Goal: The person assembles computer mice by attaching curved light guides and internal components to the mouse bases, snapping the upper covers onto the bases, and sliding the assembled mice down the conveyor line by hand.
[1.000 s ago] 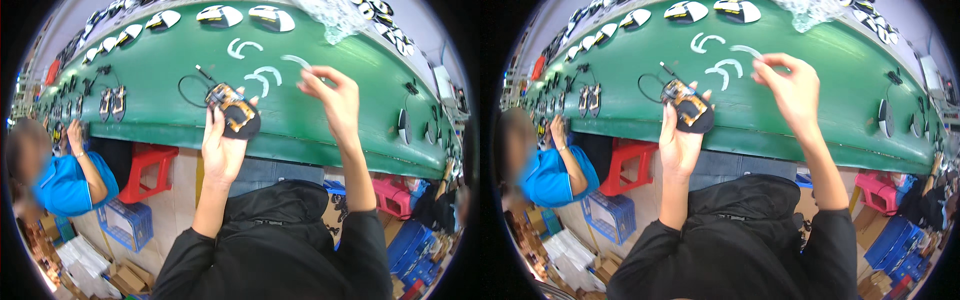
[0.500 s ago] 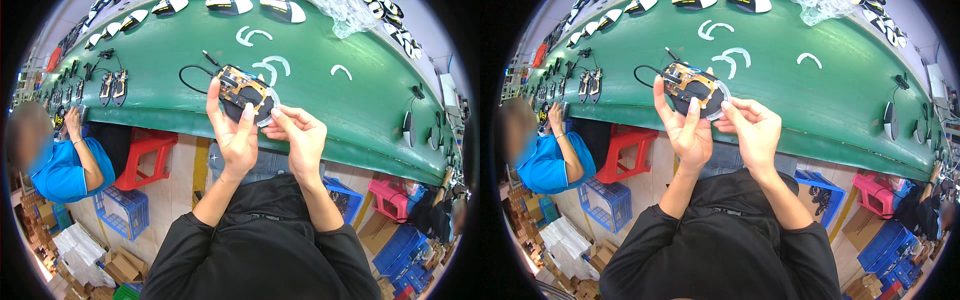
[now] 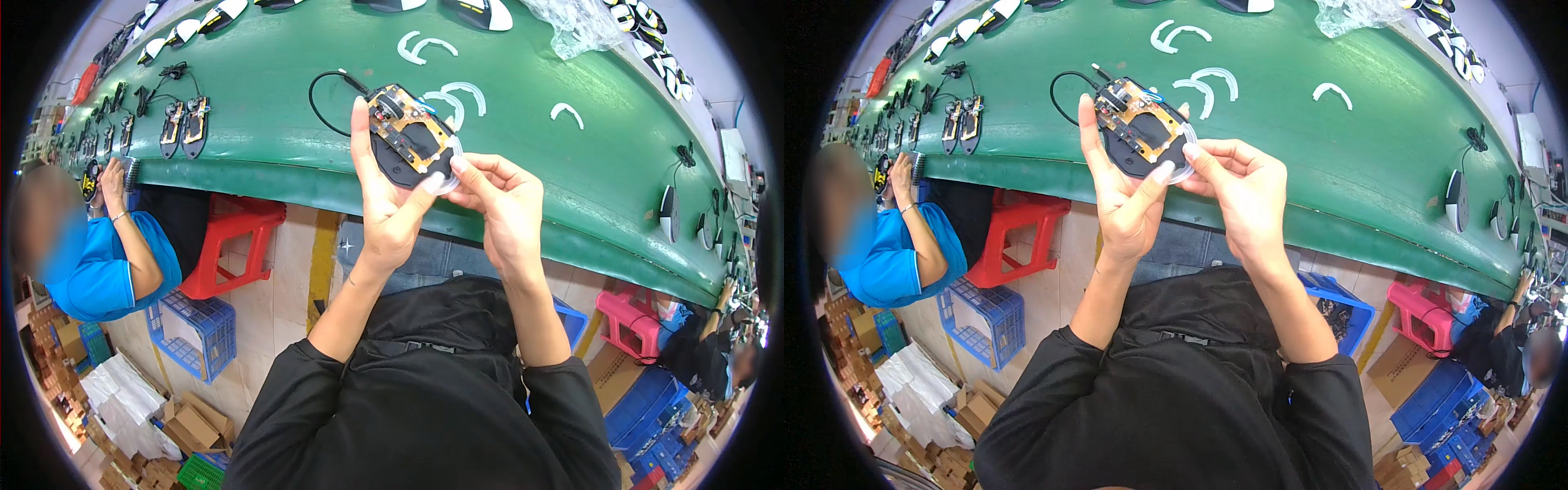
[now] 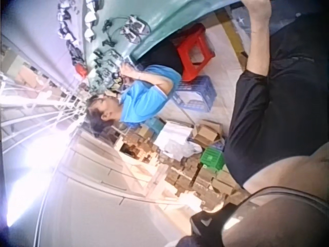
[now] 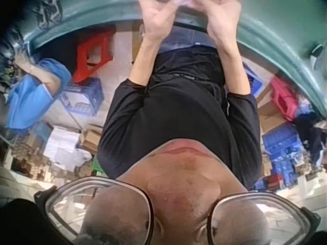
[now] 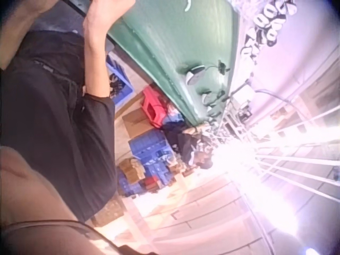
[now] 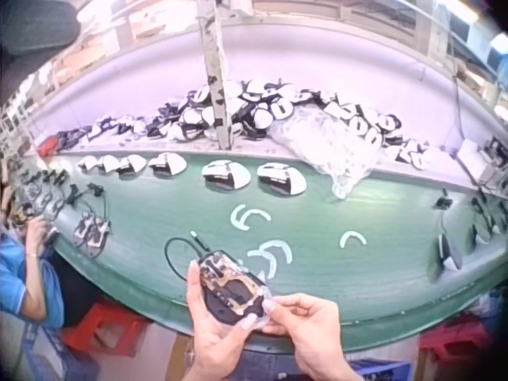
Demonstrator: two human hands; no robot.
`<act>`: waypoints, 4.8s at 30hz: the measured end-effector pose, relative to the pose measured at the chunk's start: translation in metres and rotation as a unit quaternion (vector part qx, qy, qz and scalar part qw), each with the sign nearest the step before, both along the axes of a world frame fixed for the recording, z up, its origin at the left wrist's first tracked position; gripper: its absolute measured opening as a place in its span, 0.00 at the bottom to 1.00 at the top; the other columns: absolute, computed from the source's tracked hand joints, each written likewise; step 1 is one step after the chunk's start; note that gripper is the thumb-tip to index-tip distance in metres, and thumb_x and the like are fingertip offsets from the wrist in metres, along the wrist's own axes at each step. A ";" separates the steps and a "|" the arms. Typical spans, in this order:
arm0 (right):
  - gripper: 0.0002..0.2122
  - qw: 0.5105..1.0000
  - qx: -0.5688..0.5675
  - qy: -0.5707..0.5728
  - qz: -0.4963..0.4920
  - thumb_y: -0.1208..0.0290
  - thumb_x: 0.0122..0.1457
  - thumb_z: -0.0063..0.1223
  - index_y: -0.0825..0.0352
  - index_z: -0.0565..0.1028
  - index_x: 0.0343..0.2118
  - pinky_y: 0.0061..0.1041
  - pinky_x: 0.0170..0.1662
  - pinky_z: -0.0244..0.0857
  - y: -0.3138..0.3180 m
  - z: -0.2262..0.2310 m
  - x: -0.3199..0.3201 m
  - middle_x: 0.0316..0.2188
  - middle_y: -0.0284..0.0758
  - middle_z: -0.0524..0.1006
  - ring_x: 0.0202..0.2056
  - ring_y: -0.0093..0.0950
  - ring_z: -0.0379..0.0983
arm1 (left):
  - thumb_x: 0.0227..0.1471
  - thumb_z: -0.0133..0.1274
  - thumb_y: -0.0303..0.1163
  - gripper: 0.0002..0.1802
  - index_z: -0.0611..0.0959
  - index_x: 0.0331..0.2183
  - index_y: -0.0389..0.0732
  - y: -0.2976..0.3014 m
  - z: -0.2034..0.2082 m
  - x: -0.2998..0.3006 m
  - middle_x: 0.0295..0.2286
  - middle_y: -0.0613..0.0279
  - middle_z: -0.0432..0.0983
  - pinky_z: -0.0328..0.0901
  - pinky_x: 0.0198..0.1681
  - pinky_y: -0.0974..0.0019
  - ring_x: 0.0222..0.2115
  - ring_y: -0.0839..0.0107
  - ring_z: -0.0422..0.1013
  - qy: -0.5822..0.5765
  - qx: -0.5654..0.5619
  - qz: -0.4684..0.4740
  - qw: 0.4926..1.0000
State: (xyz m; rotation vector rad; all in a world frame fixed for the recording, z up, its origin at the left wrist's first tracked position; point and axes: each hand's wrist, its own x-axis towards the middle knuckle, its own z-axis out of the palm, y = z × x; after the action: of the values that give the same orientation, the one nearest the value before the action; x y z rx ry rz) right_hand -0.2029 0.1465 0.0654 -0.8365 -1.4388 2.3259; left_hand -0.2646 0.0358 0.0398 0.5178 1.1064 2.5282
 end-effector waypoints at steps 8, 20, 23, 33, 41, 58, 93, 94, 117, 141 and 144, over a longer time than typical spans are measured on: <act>0.07 0.995 0.030 -0.056 0.071 0.78 0.53 0.62 0.76 0.79 0.33 0.16 0.32 0.73 0.014 0.003 -0.004 0.27 0.38 0.81 0.27 0.20 0.77 | 0.49 0.48 0.10 0.52 0.38 0.65 0.45 -0.010 -0.005 -0.007 0.59 0.53 0.53 0.61 0.58 0.60 0.55 0.64 0.62 0.021 -0.039 -0.029 0.999; 0.07 0.994 0.080 -0.046 0.064 0.76 0.51 0.65 0.71 0.76 0.27 0.15 0.24 0.67 0.014 -0.006 0.002 0.21 0.34 0.77 0.19 0.19 0.73 | 0.45 0.56 0.15 0.58 0.37 0.66 0.43 -0.017 0.004 -0.021 0.59 0.51 0.54 0.60 0.59 0.60 0.56 0.63 0.61 -0.001 -0.080 -0.105 0.991; 0.07 0.991 0.106 -0.054 0.066 0.76 0.52 0.65 0.71 0.76 0.27 0.15 0.23 0.66 0.010 0.000 0.005 0.21 0.34 0.77 0.19 0.19 0.73 | 0.45 0.58 0.16 0.53 0.45 0.64 0.39 -0.017 0.005 -0.027 0.56 0.49 0.59 0.62 0.57 0.59 0.55 0.61 0.63 -0.055 -0.052 -0.114 0.991; 0.09 0.914 0.385 -0.056 0.114 0.70 0.55 0.62 0.70 0.79 0.24 0.17 0.25 0.64 0.038 0.026 -0.024 0.18 0.31 0.78 0.21 0.16 0.71 | 0.58 0.37 0.49 0.32 0.67 0.54 0.32 -0.016 0.000 -0.046 0.30 0.50 0.70 0.66 0.41 0.58 0.32 0.61 0.69 -0.236 0.116 -0.185 0.947; 0.27 0.591 0.793 0.014 0.145 0.56 0.53 0.60 0.63 0.71 0.54 0.38 0.50 0.64 0.220 -0.035 -0.215 0.46 0.49 0.76 0.47 0.43 0.72 | 0.57 0.38 0.48 0.30 0.73 0.46 0.28 -0.017 0.005 -0.049 0.32 0.49 0.74 0.70 0.43 0.58 0.34 0.59 0.72 -0.348 0.195 -0.240 0.885; 0.24 0.710 0.692 0.090 0.090 0.66 0.49 0.64 0.59 0.75 0.52 0.34 0.44 0.68 -0.023 0.015 -0.042 0.50 0.48 0.72 0.40 0.42 0.74 | 0.65 0.33 0.51 0.25 0.76 0.42 0.43 -0.008 0.028 -0.041 0.35 0.66 0.76 0.67 0.44 0.69 0.36 0.76 0.73 -0.314 0.024 -0.038 0.948; 0.28 0.955 0.280 0.046 0.090 0.75 0.38 0.75 0.72 0.74 0.44 0.27 0.49 0.69 -0.014 0.020 -0.010 0.38 0.39 0.79 0.41 0.27 0.76 | 0.51 0.52 0.41 0.33 0.70 0.52 0.27 -0.032 0.017 -0.044 0.47 0.38 0.72 0.64 0.56 0.51 0.51 0.51 0.69 -0.130 -0.015 -0.117 0.984; 0.28 0.940 0.319 0.081 0.090 0.73 0.37 0.76 0.71 0.73 0.43 0.27 0.49 0.68 -0.015 0.022 -0.011 0.38 0.38 0.78 0.42 0.26 0.75 | 0.50 0.54 0.41 0.29 0.73 0.49 0.30 -0.035 0.013 -0.045 0.45 0.41 0.73 0.65 0.54 0.52 0.49 0.53 0.69 -0.148 0.013 -0.140 0.979; 0.13 0.931 0.305 0.141 -0.144 0.73 0.60 0.49 0.75 0.76 0.44 0.23 0.47 0.66 0.118 0.113 0.036 0.46 0.41 0.75 0.44 0.26 0.74 | 0.63 0.42 0.42 0.23 0.77 0.47 0.34 -0.014 0.015 -0.039 0.43 0.52 0.77 0.69 0.44 0.63 0.43 0.66 0.74 -0.026 -0.082 -0.326 0.941; 0.35 0.620 0.758 -0.171 0.107 0.47 0.61 0.46 0.70 0.58 0.62 0.41 0.67 0.39 0.076 -0.045 -0.094 0.64 0.54 0.54 0.66 0.50 0.47 | 0.48 0.61 0.35 0.26 0.76 0.47 0.33 -0.184 -0.010 -0.163 0.42 0.50 0.74 0.60 0.53 0.58 0.47 0.55 0.66 0.270 -0.612 0.388 0.634; 0.27 0.553 0.825 -0.047 0.102 0.55 0.60 0.49 0.68 0.65 0.57 0.43 0.63 0.51 0.028 -0.058 -0.160 0.58 0.53 0.62 0.59 0.50 0.58 | 0.48 0.61 0.47 0.36 0.73 0.48 0.27 -0.194 -0.022 -0.200 0.49 0.43 0.67 0.60 0.54 0.54 0.50 0.49 0.63 0.303 -0.713 0.376 0.508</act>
State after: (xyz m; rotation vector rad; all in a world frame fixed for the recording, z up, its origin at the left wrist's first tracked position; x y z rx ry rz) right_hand -0.3632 0.1746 0.0070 -0.0880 -2.7130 0.0976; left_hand -0.4648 -0.1582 0.0174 0.3628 3.5390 0.6780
